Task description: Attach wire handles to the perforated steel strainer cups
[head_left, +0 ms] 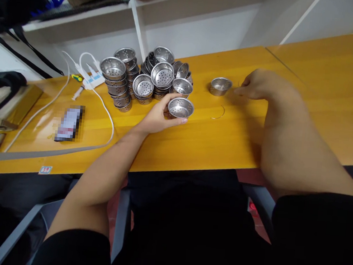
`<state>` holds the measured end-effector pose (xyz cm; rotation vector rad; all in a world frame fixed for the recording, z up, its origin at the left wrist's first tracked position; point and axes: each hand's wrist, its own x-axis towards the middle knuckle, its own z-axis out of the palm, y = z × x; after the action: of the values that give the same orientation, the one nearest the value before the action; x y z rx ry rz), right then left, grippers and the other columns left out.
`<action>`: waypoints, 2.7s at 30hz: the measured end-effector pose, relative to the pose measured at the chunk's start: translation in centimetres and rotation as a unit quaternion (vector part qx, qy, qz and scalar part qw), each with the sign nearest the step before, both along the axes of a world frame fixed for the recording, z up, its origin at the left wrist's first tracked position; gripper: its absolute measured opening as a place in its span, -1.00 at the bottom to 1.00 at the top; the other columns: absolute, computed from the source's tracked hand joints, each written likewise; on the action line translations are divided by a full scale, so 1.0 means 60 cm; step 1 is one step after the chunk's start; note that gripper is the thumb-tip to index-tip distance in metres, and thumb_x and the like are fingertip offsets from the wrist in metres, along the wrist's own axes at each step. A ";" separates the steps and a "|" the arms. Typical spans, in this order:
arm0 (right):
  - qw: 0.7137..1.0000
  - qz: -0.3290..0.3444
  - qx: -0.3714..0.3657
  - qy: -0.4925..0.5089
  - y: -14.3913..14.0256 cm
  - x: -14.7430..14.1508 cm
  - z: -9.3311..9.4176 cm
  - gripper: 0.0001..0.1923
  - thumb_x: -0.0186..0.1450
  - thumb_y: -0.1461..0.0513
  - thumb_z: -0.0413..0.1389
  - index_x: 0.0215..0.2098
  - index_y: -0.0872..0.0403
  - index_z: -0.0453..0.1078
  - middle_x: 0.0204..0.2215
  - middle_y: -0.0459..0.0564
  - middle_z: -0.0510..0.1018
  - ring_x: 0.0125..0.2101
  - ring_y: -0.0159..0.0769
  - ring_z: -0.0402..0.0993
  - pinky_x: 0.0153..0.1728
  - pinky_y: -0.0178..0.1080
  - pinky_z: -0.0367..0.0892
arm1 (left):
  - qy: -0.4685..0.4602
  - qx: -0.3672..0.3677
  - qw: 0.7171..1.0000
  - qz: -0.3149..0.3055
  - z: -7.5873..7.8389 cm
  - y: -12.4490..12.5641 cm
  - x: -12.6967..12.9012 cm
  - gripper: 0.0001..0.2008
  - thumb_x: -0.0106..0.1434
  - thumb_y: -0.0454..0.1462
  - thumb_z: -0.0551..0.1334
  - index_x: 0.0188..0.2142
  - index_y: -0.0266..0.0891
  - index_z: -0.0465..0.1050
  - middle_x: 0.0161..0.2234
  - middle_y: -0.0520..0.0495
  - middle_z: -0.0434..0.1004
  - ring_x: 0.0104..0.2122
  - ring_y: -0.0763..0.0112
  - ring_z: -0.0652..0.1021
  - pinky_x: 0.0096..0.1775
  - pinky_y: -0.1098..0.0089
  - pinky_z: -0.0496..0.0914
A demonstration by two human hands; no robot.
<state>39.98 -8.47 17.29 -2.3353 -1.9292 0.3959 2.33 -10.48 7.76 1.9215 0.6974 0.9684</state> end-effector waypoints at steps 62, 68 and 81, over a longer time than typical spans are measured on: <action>0.709 0.401 0.073 0.576 -0.022 -0.195 -0.086 -0.23 0.26 -0.38 0.82 -0.22 -0.01 0.65 -0.43 -0.13 0.58 -0.48 -0.36 0.34 -0.46 -0.22 0.20 | 0.013 0.045 0.996 0.070 -0.035 0.018 -0.007 -0.02 0.25 0.25 0.78 0.40 -0.07 0.44 0.25 -0.19 0.76 0.14 0.06 0.83 0.25 0.03 0.77; 0.700 0.402 0.097 0.582 -0.020 -0.198 -0.091 -0.24 0.23 -0.35 0.84 -0.24 0.00 0.66 -0.37 -0.07 0.66 -0.38 -0.28 0.45 -0.37 -0.17 0.31 | 0.041 0.099 0.991 0.078 -0.039 0.018 -0.007 -0.16 0.38 0.00 0.68 0.47 -0.06 0.36 0.28 -0.18 0.76 0.18 0.04 0.83 0.27 0.04 0.74; 0.711 0.385 0.120 0.575 -0.019 -0.204 -0.100 -0.23 0.22 -0.37 0.84 -0.26 0.00 0.66 -0.39 -0.10 0.61 -0.38 -0.30 0.40 -0.33 -0.17 0.32 | 0.056 0.115 0.987 0.098 -0.041 0.022 -0.009 -0.16 0.39 -0.06 0.69 0.50 -0.05 0.38 0.31 -0.18 0.73 0.23 0.00 0.81 0.39 -0.02 0.71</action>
<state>27.73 -9.61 11.29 -0.5488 -1.8263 1.1757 1.82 -9.16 5.29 2.1518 0.8857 1.1077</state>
